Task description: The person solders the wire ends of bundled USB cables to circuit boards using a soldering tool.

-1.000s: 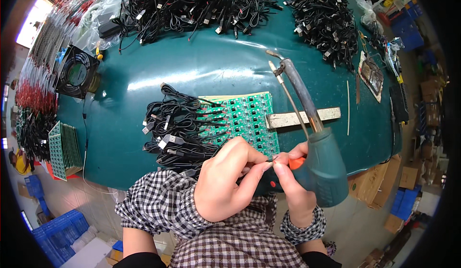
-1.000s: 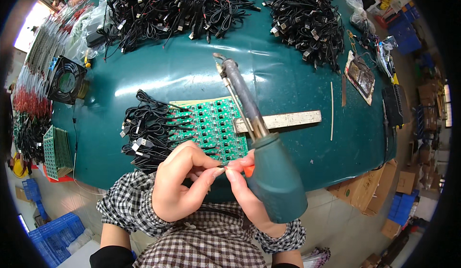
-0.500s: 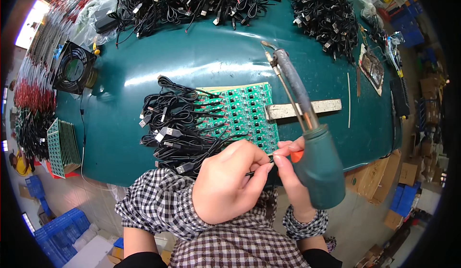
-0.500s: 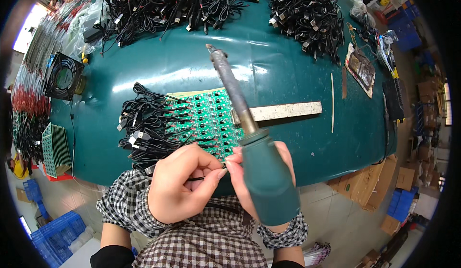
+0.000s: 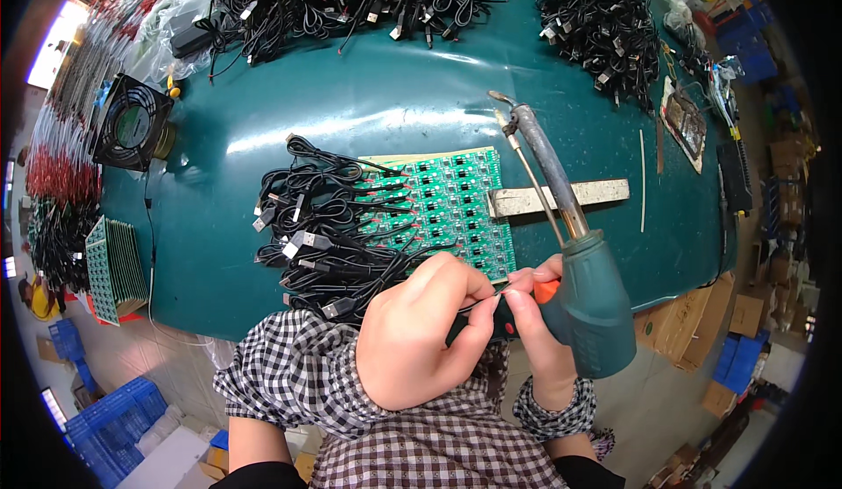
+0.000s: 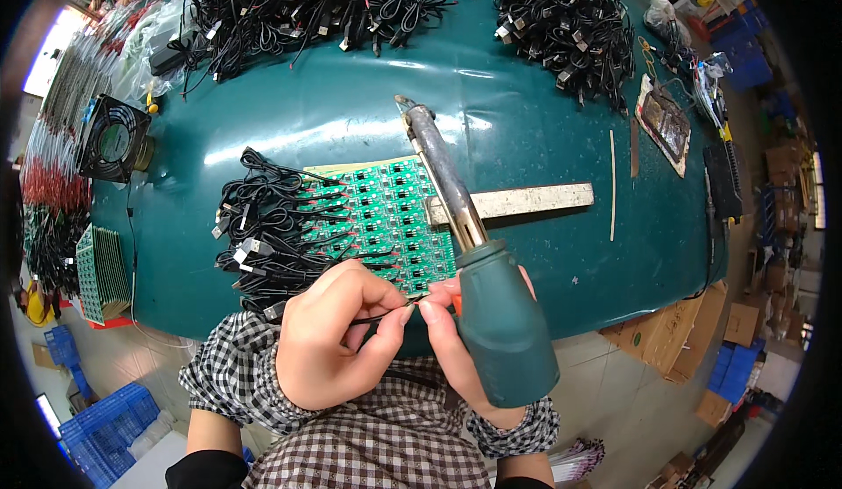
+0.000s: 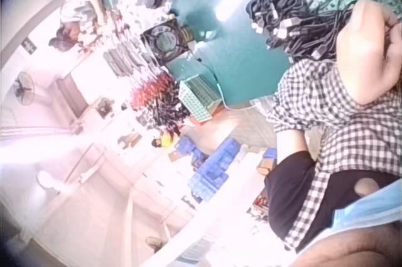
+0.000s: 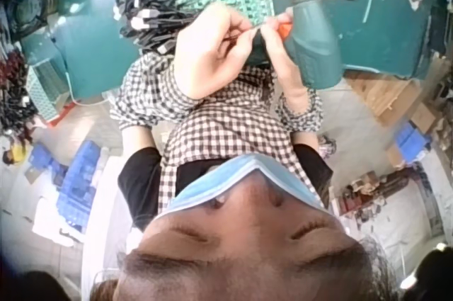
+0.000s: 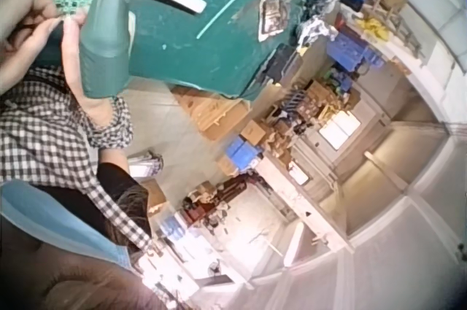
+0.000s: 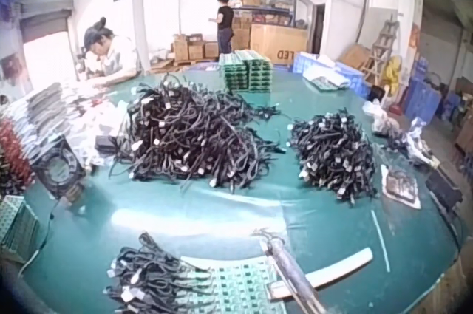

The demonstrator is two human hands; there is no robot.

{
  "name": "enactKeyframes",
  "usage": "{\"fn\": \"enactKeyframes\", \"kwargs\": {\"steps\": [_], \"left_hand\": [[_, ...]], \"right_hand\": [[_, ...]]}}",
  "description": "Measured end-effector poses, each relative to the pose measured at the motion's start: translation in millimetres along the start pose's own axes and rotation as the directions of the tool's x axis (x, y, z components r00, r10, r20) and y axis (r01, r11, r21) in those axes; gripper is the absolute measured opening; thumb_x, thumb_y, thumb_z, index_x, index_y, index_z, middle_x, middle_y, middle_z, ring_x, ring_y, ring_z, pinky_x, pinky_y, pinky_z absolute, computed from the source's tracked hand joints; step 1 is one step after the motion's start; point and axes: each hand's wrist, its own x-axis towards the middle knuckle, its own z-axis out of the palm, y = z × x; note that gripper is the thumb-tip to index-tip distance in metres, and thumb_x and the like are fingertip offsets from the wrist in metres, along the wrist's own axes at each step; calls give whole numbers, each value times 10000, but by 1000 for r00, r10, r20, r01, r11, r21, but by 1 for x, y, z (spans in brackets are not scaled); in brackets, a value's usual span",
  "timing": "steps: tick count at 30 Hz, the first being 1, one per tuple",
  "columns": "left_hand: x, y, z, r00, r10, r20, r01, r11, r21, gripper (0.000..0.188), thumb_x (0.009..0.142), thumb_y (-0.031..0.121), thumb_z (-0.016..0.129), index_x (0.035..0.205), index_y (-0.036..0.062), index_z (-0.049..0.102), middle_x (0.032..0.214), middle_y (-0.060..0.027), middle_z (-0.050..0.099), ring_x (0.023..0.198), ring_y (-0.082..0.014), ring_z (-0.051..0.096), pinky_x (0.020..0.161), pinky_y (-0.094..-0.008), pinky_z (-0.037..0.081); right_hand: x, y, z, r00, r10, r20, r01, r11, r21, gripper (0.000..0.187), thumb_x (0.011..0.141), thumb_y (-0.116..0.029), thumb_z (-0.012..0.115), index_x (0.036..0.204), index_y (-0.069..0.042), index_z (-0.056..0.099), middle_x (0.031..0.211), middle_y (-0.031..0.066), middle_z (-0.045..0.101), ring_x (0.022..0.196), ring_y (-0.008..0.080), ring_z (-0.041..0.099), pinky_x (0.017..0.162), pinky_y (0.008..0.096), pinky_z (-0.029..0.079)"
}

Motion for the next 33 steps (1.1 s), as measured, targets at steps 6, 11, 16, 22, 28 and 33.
{"fn": "enactKeyframes", "kwargs": {"steps": [6,11,16,22,28,33], "left_hand": [[9,27,-69,997,-6,80,-15,967,255,97,761,-44,675,795,3,597,688,-72,561,571,-186,519,488,-284,398],[39,6,-88,970,29,241,-147,862,484,76,815,-17,626,869,15,583,806,-117,564,710,-303,579,623,-368,468],[56,-55,-42,928,36,370,-158,939,306,100,833,41,628,907,27,563,842,-137,582,796,-325,609,667,-388,496],[62,-67,-31,941,-62,332,-21,971,239,91,800,78,656,849,28,598,787,-107,596,686,-241,624,619,-348,499],[66,-64,-30,932,-171,320,87,961,261,97,787,101,655,840,32,613,787,-104,616,680,-232,629,603,-336,500],[62,-65,-25,934,-181,308,126,974,190,80,788,80,634,846,31,607,795,-113,616,693,-251,630,623,-344,504]], "right_hand": [[-9,2,-12,999,-3,33,-1,993,121,354,796,80,640,1091,-25,475,948,72,499,807,164,601,835,415,520],[1,5,-23,999,-25,-24,30,959,283,370,836,20,593,1193,8,497,999,100,525,748,201,616,758,409,515],[-2,10,-33,998,-48,-46,61,935,351,274,848,25,617,1106,27,525,967,120,546,735,214,638,775,430,534],[-7,15,-49,999,-27,-37,35,970,241,351,896,-160,604,1176,18,489,988,115,537,719,204,621,708,407,543],[-16,20,-65,1000,0,4,-1,982,190,455,924,-230,594,1249,56,455,997,139,558,803,266,673,690,422,611],[-22,21,-70,999,38,-11,-35,983,179,488,928,-246,589,1273,69,449,994,158,572,860,290,673,693,413,629]]}}
